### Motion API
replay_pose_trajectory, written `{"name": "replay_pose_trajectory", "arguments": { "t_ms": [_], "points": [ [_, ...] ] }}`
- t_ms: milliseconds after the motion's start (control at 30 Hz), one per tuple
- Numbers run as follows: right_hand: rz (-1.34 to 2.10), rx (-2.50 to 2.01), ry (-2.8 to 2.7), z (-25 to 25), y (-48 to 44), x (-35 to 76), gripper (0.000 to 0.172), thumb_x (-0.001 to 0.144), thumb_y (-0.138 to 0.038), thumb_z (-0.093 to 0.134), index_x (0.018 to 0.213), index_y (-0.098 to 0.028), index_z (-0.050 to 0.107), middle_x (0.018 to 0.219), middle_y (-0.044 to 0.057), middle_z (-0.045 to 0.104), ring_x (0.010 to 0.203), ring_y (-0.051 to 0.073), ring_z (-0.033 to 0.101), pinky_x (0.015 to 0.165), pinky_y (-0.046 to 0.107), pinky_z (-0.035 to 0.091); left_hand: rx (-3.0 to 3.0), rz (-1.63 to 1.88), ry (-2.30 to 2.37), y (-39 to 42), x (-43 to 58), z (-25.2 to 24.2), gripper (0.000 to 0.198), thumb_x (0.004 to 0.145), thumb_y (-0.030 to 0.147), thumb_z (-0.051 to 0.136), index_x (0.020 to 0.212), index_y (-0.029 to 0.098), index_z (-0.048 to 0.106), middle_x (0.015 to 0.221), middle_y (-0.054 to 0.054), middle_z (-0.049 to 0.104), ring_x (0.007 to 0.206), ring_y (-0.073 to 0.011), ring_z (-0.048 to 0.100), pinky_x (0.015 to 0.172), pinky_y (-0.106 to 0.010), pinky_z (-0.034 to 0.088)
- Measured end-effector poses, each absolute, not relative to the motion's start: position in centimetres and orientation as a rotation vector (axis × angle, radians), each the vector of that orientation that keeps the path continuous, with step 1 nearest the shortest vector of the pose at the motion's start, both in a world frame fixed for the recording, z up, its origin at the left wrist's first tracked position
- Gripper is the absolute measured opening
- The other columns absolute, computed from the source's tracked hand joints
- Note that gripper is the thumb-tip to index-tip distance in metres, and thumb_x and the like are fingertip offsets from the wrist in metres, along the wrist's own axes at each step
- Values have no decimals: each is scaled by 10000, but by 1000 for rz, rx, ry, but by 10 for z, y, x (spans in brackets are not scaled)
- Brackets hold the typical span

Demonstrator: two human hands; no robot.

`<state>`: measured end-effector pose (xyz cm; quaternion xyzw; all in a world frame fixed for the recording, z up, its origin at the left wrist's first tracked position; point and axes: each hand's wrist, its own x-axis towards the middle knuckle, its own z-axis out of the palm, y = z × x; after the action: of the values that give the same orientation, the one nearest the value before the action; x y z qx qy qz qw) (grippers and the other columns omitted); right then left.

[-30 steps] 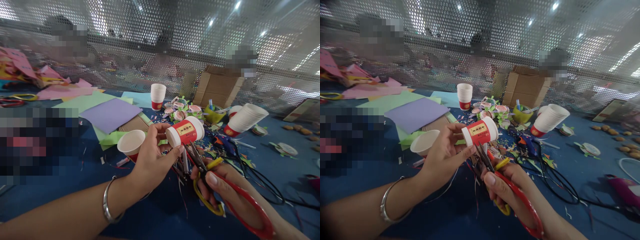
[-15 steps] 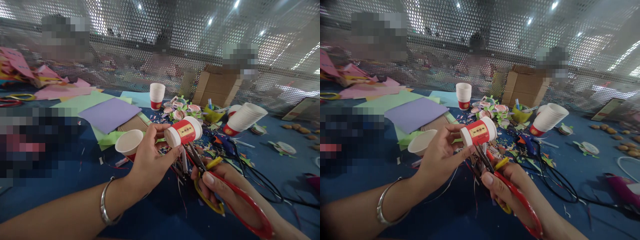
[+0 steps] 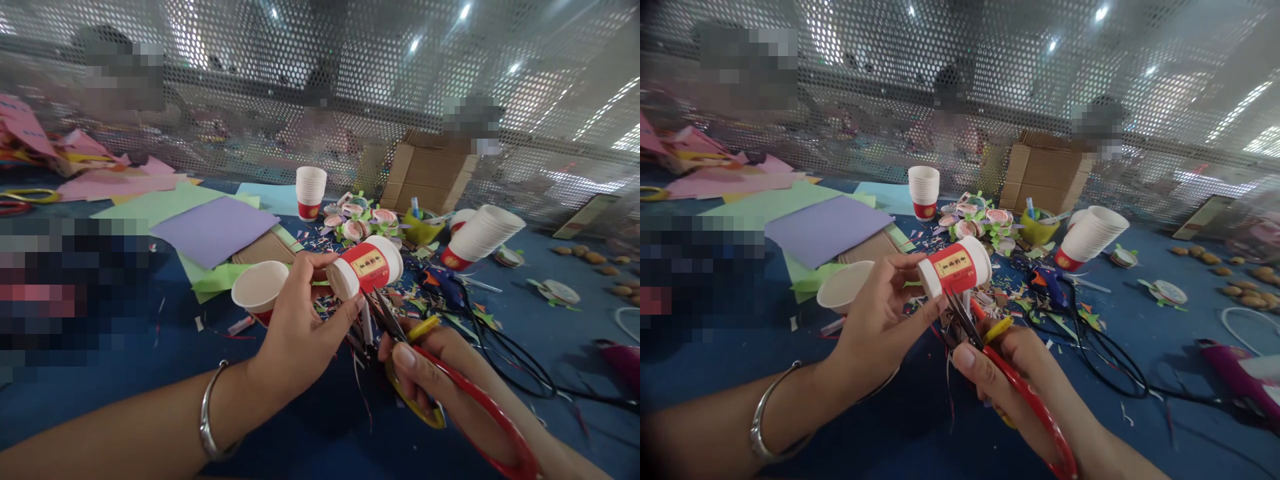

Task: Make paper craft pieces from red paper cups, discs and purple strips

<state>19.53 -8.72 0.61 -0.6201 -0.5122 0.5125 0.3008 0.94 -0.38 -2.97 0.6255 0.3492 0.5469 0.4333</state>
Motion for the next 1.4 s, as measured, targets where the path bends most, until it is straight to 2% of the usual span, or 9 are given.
{"name": "replay_pose_trajectory", "arguments": {
  "t_ms": [133,300,567,767,1100,1200,1400],
  "points": [
    [1379,-1626,-1380,4,-87,196,627,864,-754,597,947,-137,670,605,2,586,503,110,513,484,249,384,1575,1346,880,-4,9,-29,443,840,235,759,1226,237,543,1161,-101,671,1051,-259,669,904,-431,573],
    [1339,-1624,-1430,1,-83,197,591,859,-747,608,759,-165,623,580,14,601,504,115,545,480,236,407,1569,1347,892,-2,9,-29,466,819,230,774,1223,229,542,1173,-111,667,1057,-264,673,892,-429,575],
    [1337,-1669,-1416,5,-80,196,565,867,-677,655,581,-198,565,502,0,533,455,114,490,443,248,358,1554,1263,924,8,8,-29,482,794,285,804,1165,204,508,1144,-121,685,1021,-263,698,864,-433,584],
    [1380,-1641,-1372,0,-79,198,564,870,-670,660,583,-195,559,489,-6,526,441,103,480,423,233,342,1525,1173,841,8,11,-31,408,847,308,757,1144,209,496,1128,-105,686,943,-227,702,798,-393,591],
    [1362,-1676,-1331,-1,-79,193,550,890,-661,632,588,-207,566,532,10,545,454,107,472,416,241,348,1612,1221,902,9,11,-38,422,868,295,736,1207,211,499,1196,-119,659,1032,-253,685,888,-432,572],
    [1365,-1706,-1352,2,-80,192,555,900,-659,619,588,-204,560,521,7,528,462,107,479,428,238,349,1685,1248,947,8,11,-39,429,858,277,736,1218,218,512,1199,-110,651,1059,-262,678,927,-447,554],
    [1400,-1721,-1246,11,-78,185,566,854,-712,636,609,-210,548,514,-15,476,446,98,424,408,233,336,1597,1294,933,12,14,-37,446,799,252,772,1165,210,520,1140,-102,676,1001,-241,675,865,-414,570]
  ]
}}
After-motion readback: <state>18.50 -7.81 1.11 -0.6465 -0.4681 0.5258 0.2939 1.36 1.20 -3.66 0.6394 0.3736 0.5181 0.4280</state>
